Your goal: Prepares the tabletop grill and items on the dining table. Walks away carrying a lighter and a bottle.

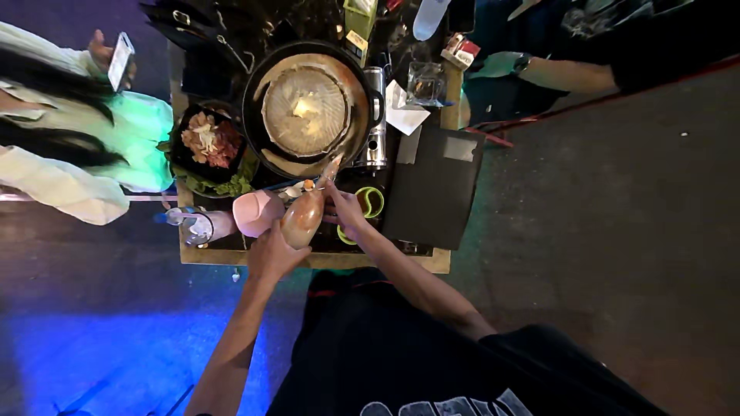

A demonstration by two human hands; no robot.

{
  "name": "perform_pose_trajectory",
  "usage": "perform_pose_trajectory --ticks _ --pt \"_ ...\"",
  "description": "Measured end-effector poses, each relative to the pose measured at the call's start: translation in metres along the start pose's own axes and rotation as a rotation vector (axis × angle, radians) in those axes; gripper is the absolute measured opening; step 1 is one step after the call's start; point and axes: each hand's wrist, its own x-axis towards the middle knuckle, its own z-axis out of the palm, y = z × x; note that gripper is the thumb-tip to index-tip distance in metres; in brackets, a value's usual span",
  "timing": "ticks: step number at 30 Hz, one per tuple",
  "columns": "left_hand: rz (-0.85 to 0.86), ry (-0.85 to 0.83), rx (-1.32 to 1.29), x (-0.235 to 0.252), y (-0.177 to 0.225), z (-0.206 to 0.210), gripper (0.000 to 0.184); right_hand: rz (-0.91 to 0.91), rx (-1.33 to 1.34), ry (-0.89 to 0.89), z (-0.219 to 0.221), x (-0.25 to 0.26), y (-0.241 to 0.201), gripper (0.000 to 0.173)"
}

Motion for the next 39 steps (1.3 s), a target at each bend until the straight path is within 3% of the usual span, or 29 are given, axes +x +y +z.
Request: perform_pose_trajectory --ticks 39 --pt "0.020 0.072 0.101 0.001 -0.009 -0.012 0.098 0.043 0.109 -0.024 0.009 0.002 0.003 0.061"
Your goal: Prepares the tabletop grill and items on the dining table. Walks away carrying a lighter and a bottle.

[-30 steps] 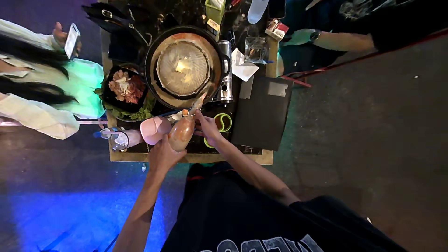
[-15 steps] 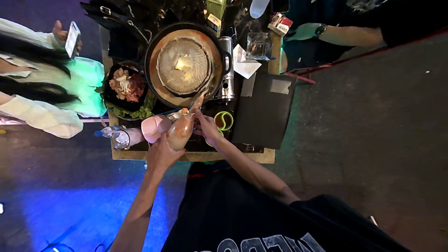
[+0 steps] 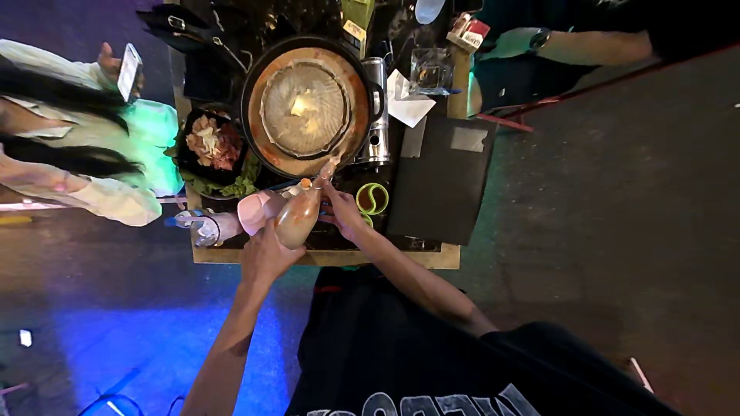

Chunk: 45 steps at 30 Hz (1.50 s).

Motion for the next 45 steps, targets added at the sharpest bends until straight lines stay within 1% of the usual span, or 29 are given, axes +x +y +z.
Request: perform_pose_trajectory --ticks 13,28,45 --pt "-0.013 -0.015 0.014 0.003 0.002 -0.008 0.098 0.022 0.028 0.006 0.003 0.004 -0.003 0.059" --pt "-0.008 -0.006 0.038 0.006 0.000 -0.011 0.098 0.025 0.024 -0.005 0.005 0.007 -0.005 0.062" --pt "-0.012 -0.005 0.074 0.003 0.002 -0.015 0.098 0.060 0.091 -0.012 0.007 0.003 -0.005 0.060"
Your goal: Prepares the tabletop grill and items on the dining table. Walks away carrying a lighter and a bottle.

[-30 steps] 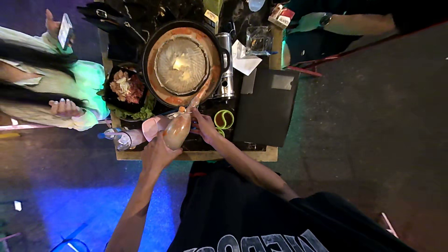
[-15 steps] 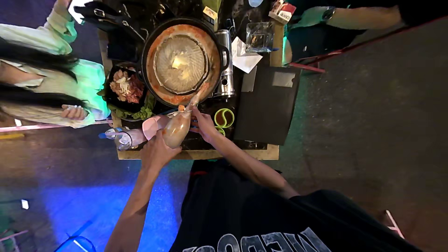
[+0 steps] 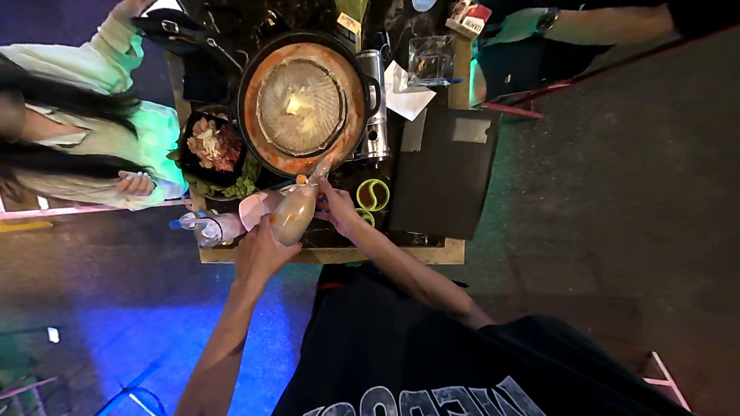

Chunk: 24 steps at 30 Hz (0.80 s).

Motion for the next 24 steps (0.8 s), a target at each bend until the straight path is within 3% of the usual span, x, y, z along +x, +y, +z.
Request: perform_pose_trajectory --ticks 13,24 --pt "-0.017 -0.049 0.034 -0.003 0.005 -0.018 0.097 -0.009 0.044 -0.019 0.002 -0.011 -0.001 0.065" --pt "0.047 0.034 0.146 -0.002 0.006 -0.031 0.095 0.028 0.132 -0.047 0.005 -0.001 0.002 0.066"
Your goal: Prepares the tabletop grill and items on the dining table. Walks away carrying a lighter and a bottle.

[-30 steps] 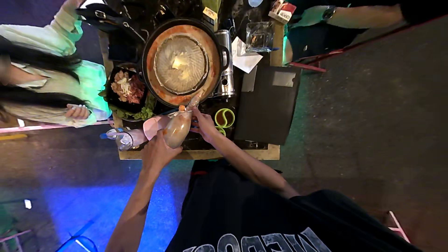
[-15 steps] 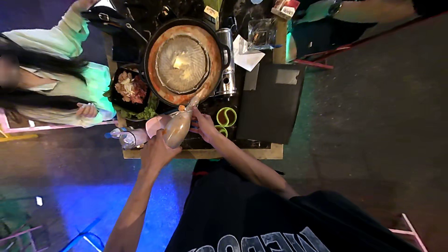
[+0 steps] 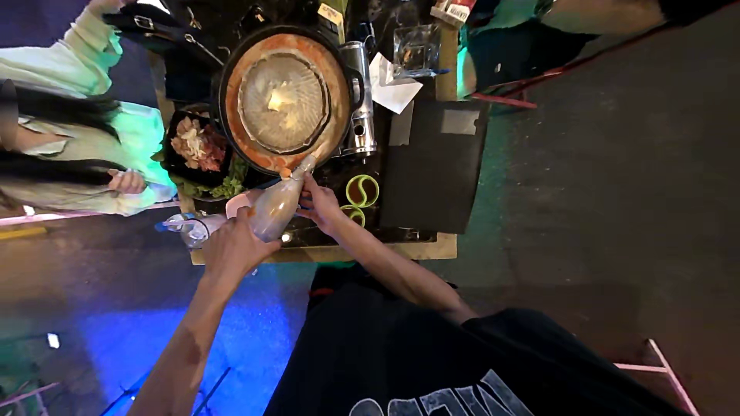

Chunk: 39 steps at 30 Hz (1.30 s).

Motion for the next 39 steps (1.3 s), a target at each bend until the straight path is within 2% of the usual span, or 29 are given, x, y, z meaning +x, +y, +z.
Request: perform_pose_trajectory --ticks 8,14,21,33,39 --pt "-0.015 -0.020 0.071 0.002 0.002 -0.018 0.093 0.027 0.082 -0.055 0.003 0.002 0.002 0.067" --pt "-0.055 -0.082 0.226 0.005 0.025 -0.058 0.095 0.025 0.209 -0.173 0.004 0.010 0.011 0.072" --pt "0.020 0.026 0.361 -0.001 0.041 -0.080 0.088 0.033 0.348 -0.216 0.015 0.004 0.014 0.069" --pt "0.060 0.183 0.356 -0.013 0.025 -0.055 0.098 0.074 0.344 -0.306 0.016 0.008 0.021 0.067" --pt "-0.034 0.195 0.099 -0.027 0.014 -0.021 0.097 0.084 0.174 -0.243 0.007 -0.001 0.021 0.070"
